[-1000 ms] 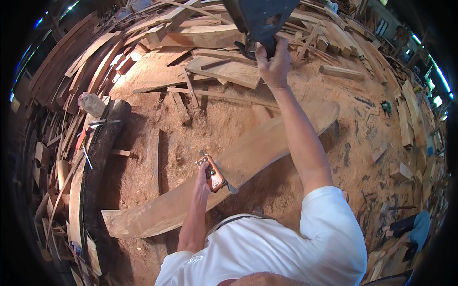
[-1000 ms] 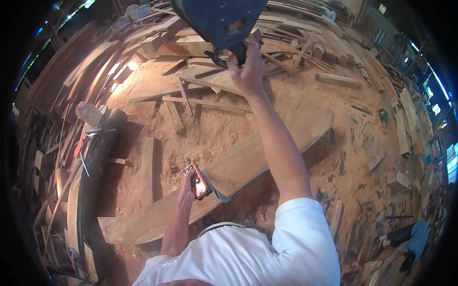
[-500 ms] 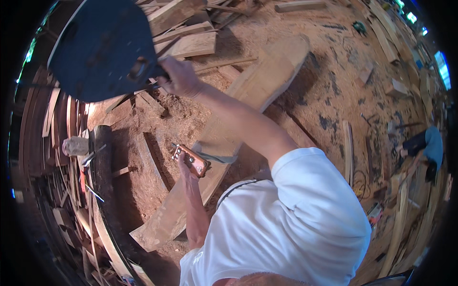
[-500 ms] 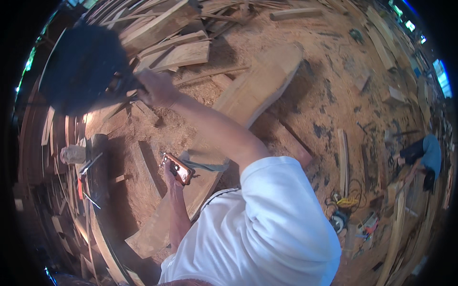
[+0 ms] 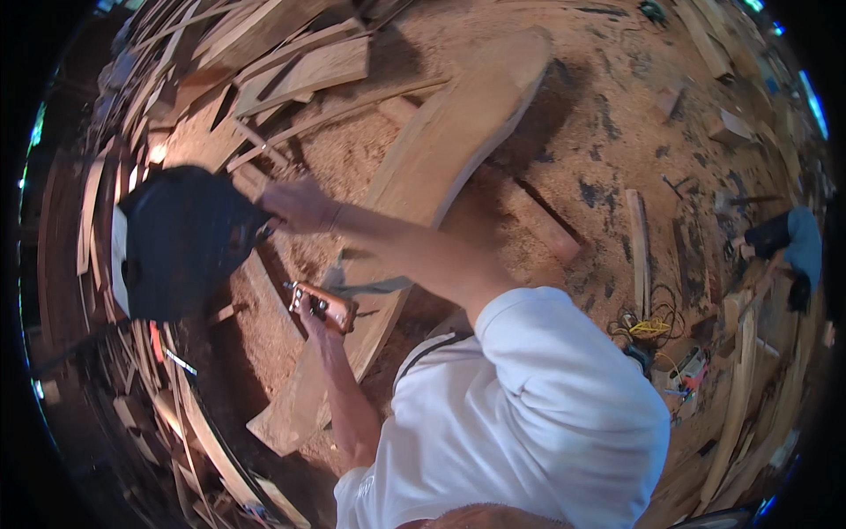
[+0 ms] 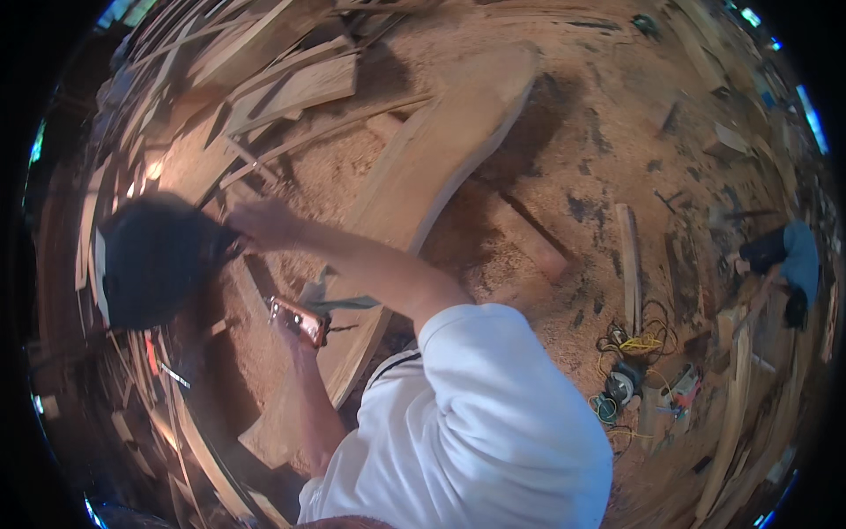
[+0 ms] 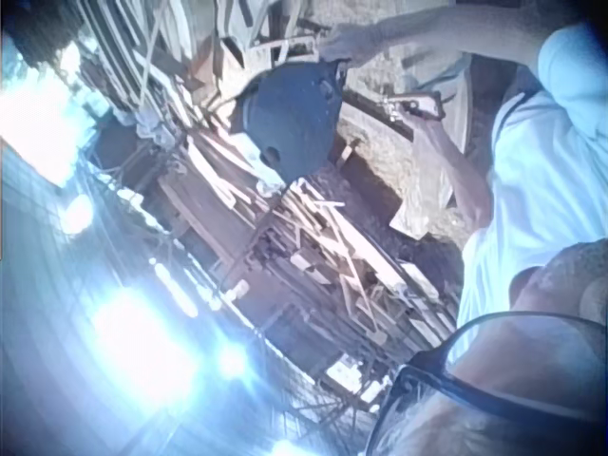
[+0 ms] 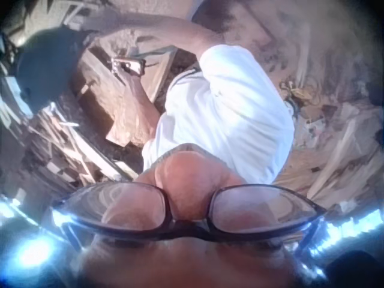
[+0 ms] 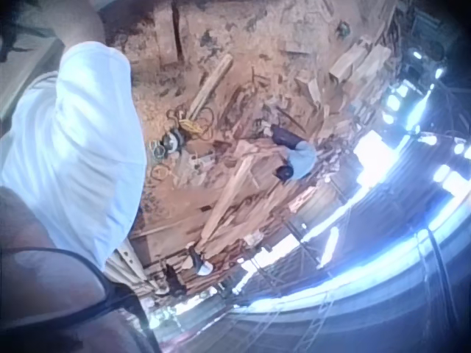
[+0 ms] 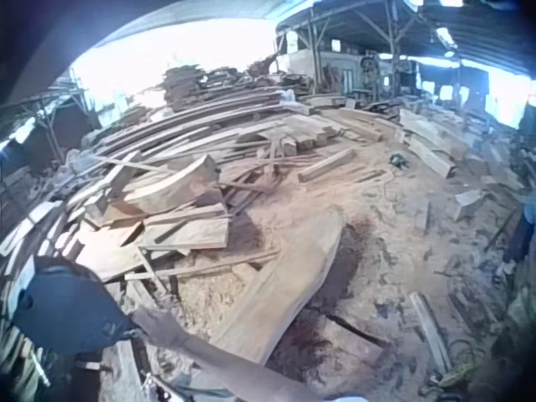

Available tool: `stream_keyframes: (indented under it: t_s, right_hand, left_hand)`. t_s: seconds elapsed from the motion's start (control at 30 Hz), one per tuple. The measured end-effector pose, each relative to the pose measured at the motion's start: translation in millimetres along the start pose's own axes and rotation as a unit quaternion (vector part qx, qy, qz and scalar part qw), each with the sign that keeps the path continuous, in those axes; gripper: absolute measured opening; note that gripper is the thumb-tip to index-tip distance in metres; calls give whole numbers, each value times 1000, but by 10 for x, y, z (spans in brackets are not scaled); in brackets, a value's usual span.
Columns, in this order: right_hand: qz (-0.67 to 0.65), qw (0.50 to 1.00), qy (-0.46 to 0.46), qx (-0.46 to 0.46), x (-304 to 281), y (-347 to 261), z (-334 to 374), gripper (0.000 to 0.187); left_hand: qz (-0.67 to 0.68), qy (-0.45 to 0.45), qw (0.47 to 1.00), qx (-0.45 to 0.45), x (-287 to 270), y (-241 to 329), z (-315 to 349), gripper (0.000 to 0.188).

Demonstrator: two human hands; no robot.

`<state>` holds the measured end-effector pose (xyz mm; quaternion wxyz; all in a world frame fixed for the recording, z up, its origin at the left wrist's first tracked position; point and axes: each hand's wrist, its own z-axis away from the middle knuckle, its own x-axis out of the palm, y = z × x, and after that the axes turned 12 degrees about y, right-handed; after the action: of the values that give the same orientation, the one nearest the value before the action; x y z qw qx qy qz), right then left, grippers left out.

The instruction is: The person uses a remote control to operate a hoist and lift a large curved wooden plank. They attach a hook to a strap on the plank, raise it, and then guide it to a new position on the floor.

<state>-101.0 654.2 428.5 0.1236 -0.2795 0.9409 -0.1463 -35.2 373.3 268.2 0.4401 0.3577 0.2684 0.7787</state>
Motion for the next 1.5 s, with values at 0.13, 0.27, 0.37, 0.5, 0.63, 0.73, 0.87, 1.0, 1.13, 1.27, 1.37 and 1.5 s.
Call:
stream_keyframes:
  t_s: [0.13, 0.27, 0.37, 0.5, 0.63, 0.73, 0.87, 1.0, 1.13, 1.27, 1.37, 1.5]
  right_hand:
    - [-98, 992, -57, 52, -70, -24, 231, 29]
    - [-96, 977, -150, 116, -198, 80, 478, 24]
    - [-130, 963, -165, 170, -287, 45, 562, 29]
    - [-120, 956, -215, 160, -299, 43, 728, 50]
    - [-93, 952, -236, 170, -335, -3, 942, 32]
    - [-98, 943, -260, 183, -312, -88, 1099, 32]
    - [-94, 930, -291, 202, -257, -68, 1346, 32]
    - [-78, 913, -334, 219, -212, -36, 1614, 58]
    - [-67, 908, -349, 224, -105, -131, 1761, 49]
    - [-73, 906, -354, 219, 15, -229, 1770, 40]
    - [-74, 902, -366, 219, 54, -220, 1782, 40]
    - [-88, 894, -367, 244, 186, -336, 1789, 46]
  left_hand:
    - [-5, -54, 997, -50, 4, 42, 136, 46]
    - [3, -45, 995, -90, 257, 93, 393, 40]
    - [5, 4, 999, -36, 258, 107, 319, 34]
    - [-1, 65, 998, 3, 282, 151, 335, 29]
    - [-49, 78, 996, 1, 518, 244, 632, 31]
    - [-5, 81, 996, -34, 460, 259, 624, 29]
    - [-20, 98, 994, 51, 505, 182, 679, 30]
    - [41, 97, 994, -28, 356, 114, 574, 32]
    - [113, 16, 991, -77, 163, 37, 428, 34]
    - [167, 41, 980, -96, 127, -50, 469, 40]
    - [181, 27, 978, -97, 185, -35, 619, 42]
    - [171, 25, 981, -87, -25, -96, 595, 46]
